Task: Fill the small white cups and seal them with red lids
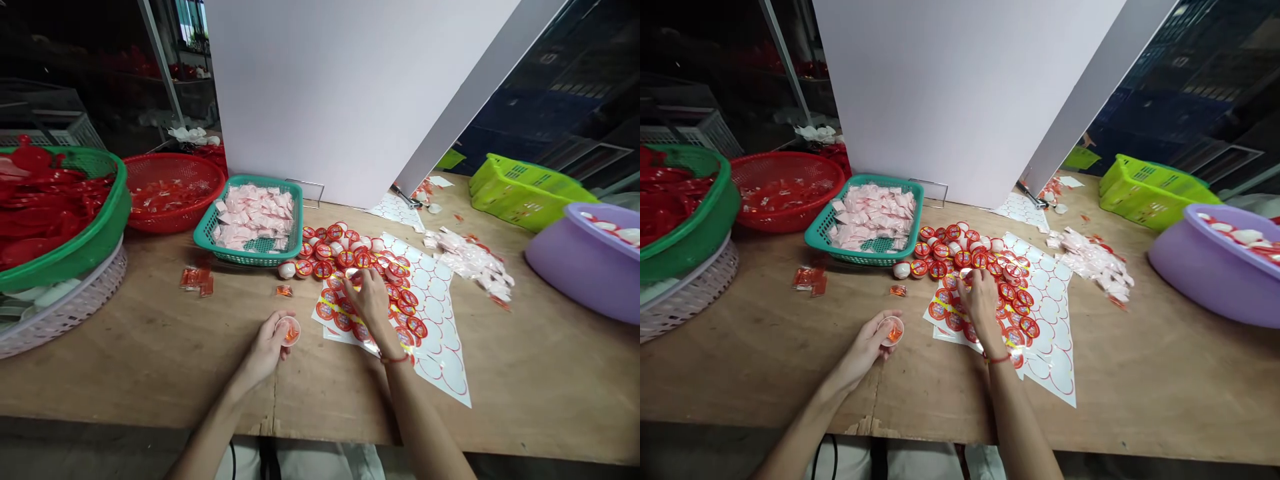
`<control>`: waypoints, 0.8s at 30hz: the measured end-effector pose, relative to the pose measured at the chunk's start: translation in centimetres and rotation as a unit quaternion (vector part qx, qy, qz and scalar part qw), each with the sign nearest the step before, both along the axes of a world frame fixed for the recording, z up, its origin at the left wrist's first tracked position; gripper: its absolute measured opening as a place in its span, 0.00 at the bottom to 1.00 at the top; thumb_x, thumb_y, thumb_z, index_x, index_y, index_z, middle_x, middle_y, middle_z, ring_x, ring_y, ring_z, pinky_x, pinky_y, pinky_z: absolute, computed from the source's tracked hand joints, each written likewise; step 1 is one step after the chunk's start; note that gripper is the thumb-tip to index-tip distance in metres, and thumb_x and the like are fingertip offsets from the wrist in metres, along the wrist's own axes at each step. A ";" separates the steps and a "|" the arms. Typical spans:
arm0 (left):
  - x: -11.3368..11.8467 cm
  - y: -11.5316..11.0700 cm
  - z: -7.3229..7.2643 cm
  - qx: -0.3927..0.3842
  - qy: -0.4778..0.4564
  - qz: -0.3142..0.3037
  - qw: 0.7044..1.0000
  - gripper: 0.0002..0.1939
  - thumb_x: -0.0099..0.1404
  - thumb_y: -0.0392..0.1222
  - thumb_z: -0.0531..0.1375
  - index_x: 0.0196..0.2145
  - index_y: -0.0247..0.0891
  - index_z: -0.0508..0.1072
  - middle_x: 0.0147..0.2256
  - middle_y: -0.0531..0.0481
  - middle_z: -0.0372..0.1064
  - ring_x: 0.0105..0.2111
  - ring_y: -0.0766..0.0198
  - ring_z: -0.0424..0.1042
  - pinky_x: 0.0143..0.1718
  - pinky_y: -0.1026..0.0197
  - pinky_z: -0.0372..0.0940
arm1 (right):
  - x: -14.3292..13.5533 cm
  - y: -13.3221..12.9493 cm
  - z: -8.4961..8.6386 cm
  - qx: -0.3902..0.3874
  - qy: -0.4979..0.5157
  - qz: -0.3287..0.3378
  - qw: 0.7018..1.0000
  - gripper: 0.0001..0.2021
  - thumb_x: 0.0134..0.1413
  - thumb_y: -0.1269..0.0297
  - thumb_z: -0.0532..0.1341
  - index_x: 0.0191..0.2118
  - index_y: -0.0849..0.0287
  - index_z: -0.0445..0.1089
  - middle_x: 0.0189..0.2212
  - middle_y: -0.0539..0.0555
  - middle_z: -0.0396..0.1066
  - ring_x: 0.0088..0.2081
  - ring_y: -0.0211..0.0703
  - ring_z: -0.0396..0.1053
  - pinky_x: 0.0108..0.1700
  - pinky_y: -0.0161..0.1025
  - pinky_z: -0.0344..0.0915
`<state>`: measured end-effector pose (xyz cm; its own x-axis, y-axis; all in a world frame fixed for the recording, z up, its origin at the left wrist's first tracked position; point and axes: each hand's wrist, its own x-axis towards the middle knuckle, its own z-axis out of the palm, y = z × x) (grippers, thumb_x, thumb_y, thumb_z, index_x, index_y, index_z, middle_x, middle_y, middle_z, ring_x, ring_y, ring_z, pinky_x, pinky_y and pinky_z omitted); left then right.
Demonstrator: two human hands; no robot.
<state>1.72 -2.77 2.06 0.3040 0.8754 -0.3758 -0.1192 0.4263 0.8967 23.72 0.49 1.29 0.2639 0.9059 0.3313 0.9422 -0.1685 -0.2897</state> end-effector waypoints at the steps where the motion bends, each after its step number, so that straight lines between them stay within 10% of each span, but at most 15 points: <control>1: 0.1 0.0 -0.1 -0.003 -0.004 -0.002 1.000 0.18 0.53 0.47 0.58 0.39 0.35 0.66 0.25 0.55 0.63 0.18 0.72 0.59 0.16 0.69 0.53 | -1.2 -1.1 0.3 0.031 0.052 0.053 0.997 0.09 0.55 0.61 0.54 0.35 0.62 0.64 0.36 0.60 0.67 0.37 0.46 0.66 0.40 0.42 0.63; 5: 0.8 0.0 -0.4 -0.016 -0.039 -0.005 0.999 0.15 0.56 0.41 0.56 0.41 0.35 0.67 0.32 0.50 0.68 0.25 0.69 0.65 0.22 0.68 0.60 | -7.1 -6.1 0.3 0.064 0.257 0.276 0.924 0.07 0.57 0.66 0.54 0.42 0.58 0.63 0.43 0.58 0.68 0.44 0.43 0.67 0.44 0.40 0.65; 14: -0.3 -0.6 1.0 -0.133 -0.287 -0.083 0.945 0.26 0.53 0.37 0.58 0.51 0.35 0.66 0.47 0.43 0.69 0.44 0.59 0.68 0.47 0.58 0.60 | -10.2 -8.6 -1.8 0.125 0.359 0.240 0.893 0.16 0.59 0.70 0.51 0.53 0.55 0.56 0.54 0.61 0.60 0.54 0.45 0.61 0.51 0.45 0.63; 24: 0.0 -1.5 0.4 0.108 -0.145 -0.032 0.983 0.23 0.46 0.44 0.68 0.40 0.38 0.71 0.52 0.40 0.64 0.45 0.55 0.70 0.46 0.59 0.65 | -9.9 -9.1 -0.2 0.146 0.464 0.202 0.850 0.10 0.58 0.64 0.54 0.45 0.53 0.65 0.44 0.54 0.67 0.47 0.43 0.65 0.48 0.41 0.63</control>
